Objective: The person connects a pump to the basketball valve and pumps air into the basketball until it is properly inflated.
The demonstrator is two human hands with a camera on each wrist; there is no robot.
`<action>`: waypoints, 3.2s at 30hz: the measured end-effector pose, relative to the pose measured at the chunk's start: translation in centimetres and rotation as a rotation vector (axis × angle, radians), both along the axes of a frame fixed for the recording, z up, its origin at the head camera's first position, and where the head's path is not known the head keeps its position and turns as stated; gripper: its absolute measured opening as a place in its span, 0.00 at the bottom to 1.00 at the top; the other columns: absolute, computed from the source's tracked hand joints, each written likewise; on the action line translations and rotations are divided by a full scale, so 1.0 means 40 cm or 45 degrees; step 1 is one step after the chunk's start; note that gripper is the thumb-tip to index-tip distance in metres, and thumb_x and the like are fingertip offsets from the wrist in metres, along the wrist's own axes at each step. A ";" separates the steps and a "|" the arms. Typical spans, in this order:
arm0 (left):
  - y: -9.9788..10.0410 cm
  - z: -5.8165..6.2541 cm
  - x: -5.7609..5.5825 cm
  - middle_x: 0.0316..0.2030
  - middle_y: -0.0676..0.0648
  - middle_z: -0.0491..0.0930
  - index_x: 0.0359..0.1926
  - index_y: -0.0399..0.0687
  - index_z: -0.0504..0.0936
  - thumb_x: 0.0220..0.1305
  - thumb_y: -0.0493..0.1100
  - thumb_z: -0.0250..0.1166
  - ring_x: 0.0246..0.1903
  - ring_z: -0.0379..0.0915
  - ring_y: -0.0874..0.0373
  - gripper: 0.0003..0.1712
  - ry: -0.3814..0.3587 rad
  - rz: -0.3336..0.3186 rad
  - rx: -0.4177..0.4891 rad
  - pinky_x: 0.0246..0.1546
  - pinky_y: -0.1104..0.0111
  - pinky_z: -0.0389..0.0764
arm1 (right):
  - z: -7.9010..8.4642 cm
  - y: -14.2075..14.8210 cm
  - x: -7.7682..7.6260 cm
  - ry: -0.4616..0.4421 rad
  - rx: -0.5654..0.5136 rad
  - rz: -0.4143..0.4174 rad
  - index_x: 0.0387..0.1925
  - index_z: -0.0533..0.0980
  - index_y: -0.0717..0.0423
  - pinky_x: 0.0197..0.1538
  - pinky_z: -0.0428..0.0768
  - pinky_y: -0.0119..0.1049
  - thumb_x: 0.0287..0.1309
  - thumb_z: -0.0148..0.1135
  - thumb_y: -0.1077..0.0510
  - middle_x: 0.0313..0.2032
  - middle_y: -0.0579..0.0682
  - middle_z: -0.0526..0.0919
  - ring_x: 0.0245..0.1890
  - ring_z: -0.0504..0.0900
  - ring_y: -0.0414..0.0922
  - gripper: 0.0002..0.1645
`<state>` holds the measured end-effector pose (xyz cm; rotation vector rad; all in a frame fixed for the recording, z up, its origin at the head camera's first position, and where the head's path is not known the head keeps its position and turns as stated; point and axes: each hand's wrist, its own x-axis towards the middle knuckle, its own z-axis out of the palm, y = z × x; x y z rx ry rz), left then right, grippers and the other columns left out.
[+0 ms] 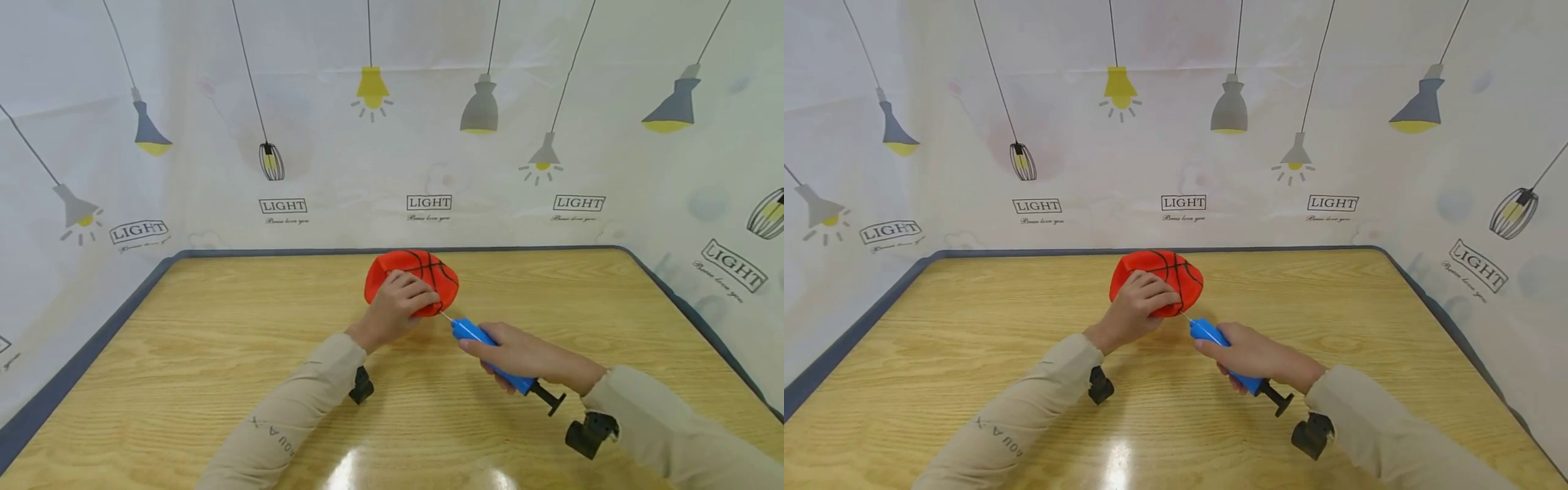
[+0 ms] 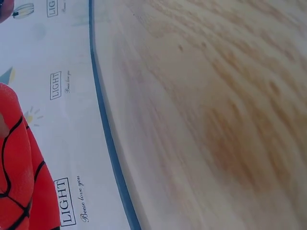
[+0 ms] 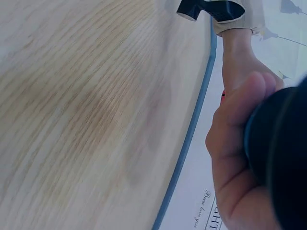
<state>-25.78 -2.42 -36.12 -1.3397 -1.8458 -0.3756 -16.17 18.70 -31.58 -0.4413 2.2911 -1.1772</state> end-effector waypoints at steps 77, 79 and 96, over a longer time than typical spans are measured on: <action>-0.009 0.059 0.002 0.30 0.50 0.78 0.32 0.45 0.82 0.43 0.35 0.69 0.34 0.70 0.56 0.10 -0.014 0.067 0.111 0.40 0.64 0.68 | 0.040 -0.052 -0.039 0.108 -0.045 0.004 0.34 0.63 0.62 0.13 0.67 0.32 0.62 0.44 0.45 0.16 0.50 0.66 0.09 0.65 0.41 0.21; -0.012 0.056 0.001 0.31 0.50 0.78 0.32 0.47 0.81 0.42 0.36 0.69 0.35 0.70 0.56 0.11 -0.018 0.104 0.119 0.40 0.62 0.67 | 0.044 -0.050 -0.039 0.119 -0.041 0.023 0.34 0.63 0.62 0.13 0.68 0.32 0.61 0.44 0.45 0.16 0.50 0.67 0.09 0.65 0.40 0.21; -0.014 0.047 -0.002 0.33 0.49 0.76 0.33 0.45 0.82 0.43 0.39 0.69 0.35 0.68 0.56 0.11 -0.139 0.025 0.012 0.35 0.68 0.68 | 0.054 -0.038 -0.029 0.263 0.200 0.024 0.34 0.64 0.60 0.14 0.69 0.33 0.60 0.48 0.46 0.16 0.50 0.67 0.09 0.66 0.41 0.20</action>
